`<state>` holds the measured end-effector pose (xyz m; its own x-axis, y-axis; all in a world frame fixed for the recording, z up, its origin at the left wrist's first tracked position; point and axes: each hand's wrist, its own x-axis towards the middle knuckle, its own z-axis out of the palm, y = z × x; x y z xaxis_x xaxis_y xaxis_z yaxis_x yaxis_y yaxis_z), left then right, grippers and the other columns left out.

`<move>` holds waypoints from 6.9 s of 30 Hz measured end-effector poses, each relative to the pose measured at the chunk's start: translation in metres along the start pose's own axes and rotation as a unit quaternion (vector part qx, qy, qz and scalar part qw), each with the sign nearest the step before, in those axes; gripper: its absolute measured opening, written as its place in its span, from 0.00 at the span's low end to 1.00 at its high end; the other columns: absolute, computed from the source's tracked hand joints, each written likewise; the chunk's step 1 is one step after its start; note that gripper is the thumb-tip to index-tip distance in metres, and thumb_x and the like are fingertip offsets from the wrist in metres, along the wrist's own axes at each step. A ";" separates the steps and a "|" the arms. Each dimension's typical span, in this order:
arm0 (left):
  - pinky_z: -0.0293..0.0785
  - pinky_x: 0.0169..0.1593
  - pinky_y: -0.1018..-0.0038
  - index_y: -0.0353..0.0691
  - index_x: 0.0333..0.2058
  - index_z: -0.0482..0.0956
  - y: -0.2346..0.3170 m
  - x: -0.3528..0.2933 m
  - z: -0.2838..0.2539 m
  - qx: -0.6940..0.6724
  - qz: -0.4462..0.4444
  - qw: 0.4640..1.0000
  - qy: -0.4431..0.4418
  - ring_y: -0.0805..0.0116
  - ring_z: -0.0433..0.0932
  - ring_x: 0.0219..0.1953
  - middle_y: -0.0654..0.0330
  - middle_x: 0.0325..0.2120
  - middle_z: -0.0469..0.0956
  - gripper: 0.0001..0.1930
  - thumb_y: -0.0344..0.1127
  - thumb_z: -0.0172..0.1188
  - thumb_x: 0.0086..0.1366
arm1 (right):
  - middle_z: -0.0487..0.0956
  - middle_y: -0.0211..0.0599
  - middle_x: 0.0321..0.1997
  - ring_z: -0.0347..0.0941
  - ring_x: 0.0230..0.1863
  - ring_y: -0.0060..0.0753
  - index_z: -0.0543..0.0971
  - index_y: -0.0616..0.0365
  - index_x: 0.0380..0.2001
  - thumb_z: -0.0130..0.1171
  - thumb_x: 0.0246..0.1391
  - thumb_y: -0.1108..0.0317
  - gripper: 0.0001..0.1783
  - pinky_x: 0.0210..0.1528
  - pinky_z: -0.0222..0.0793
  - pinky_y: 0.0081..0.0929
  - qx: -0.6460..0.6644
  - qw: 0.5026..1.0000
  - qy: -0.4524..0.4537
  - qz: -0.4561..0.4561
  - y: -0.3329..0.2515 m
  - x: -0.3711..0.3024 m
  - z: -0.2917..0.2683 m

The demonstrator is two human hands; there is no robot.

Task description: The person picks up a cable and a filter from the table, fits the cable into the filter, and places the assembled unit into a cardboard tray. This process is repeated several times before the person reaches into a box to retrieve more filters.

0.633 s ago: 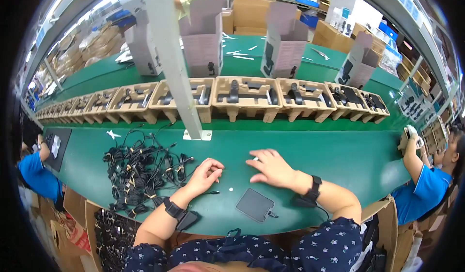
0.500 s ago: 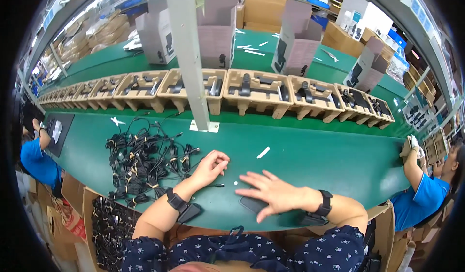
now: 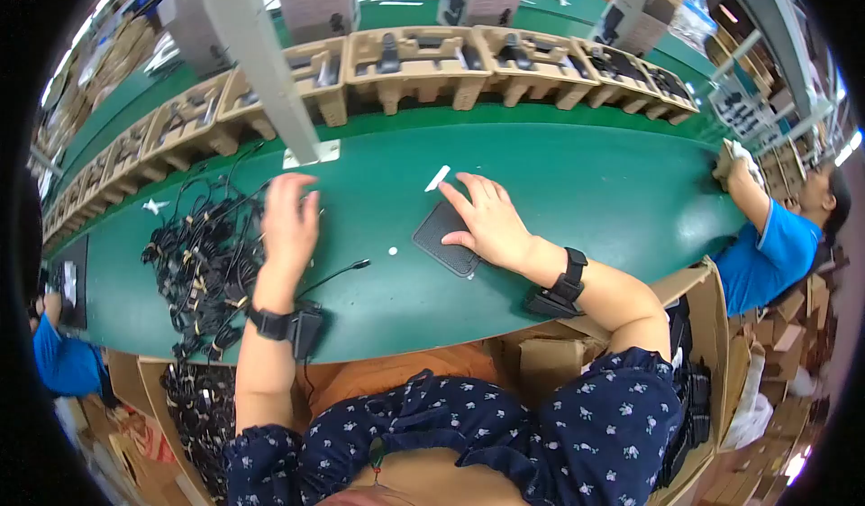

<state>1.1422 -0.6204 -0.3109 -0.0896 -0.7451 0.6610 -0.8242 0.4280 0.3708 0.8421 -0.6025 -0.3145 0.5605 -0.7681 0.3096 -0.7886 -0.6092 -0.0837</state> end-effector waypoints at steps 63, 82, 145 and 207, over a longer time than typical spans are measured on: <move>0.64 0.44 0.64 0.39 0.41 0.72 -0.031 -0.025 0.020 0.027 -0.113 0.981 -0.155 0.56 0.68 0.44 0.53 0.40 0.69 0.13 0.32 0.50 0.55 | 0.77 0.38 0.31 0.72 0.37 0.41 0.77 0.55 0.31 0.56 0.47 0.70 0.06 0.40 0.67 0.35 0.278 0.918 0.115 -0.259 -0.140 0.224 0.038; 0.61 0.53 0.63 0.41 0.46 0.68 -0.031 -0.028 0.044 -0.137 -0.071 0.988 -0.028 0.63 0.66 0.52 0.58 0.47 0.70 0.18 0.32 0.53 0.55 | 0.77 0.42 0.30 0.73 0.34 0.40 0.72 0.59 0.33 0.51 0.56 0.52 0.19 0.38 0.68 0.34 0.173 0.941 -0.190 -0.221 -0.194 0.277 0.057; 0.68 0.21 0.84 0.34 0.42 0.67 -0.021 -0.022 0.009 -0.505 -0.364 0.758 -0.196 0.74 0.72 0.26 0.58 0.34 0.71 0.10 0.21 0.47 0.61 | 0.76 0.54 0.26 0.74 0.33 0.56 0.66 0.63 0.36 0.47 0.56 0.58 0.17 0.37 0.69 0.48 -0.109 0.896 0.201 0.382 0.284 0.192 0.013; 0.65 0.36 0.84 0.30 0.47 0.67 -0.091 -0.059 -0.008 -0.426 -0.258 0.840 -0.216 0.77 0.68 0.32 0.58 0.37 0.72 0.12 0.28 0.45 0.67 | 0.75 0.48 0.46 0.70 0.49 0.49 0.70 0.55 0.49 0.58 0.46 0.48 0.30 0.50 0.66 0.39 -0.194 0.729 -0.053 0.654 0.050 -0.338 -0.163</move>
<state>1.2273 -0.6118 -0.3782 -0.1907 -0.9809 0.0392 -0.1328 0.0653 0.9890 0.5716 -0.3409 -0.2686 -0.7353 -0.6654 0.1288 -0.6668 0.7442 0.0382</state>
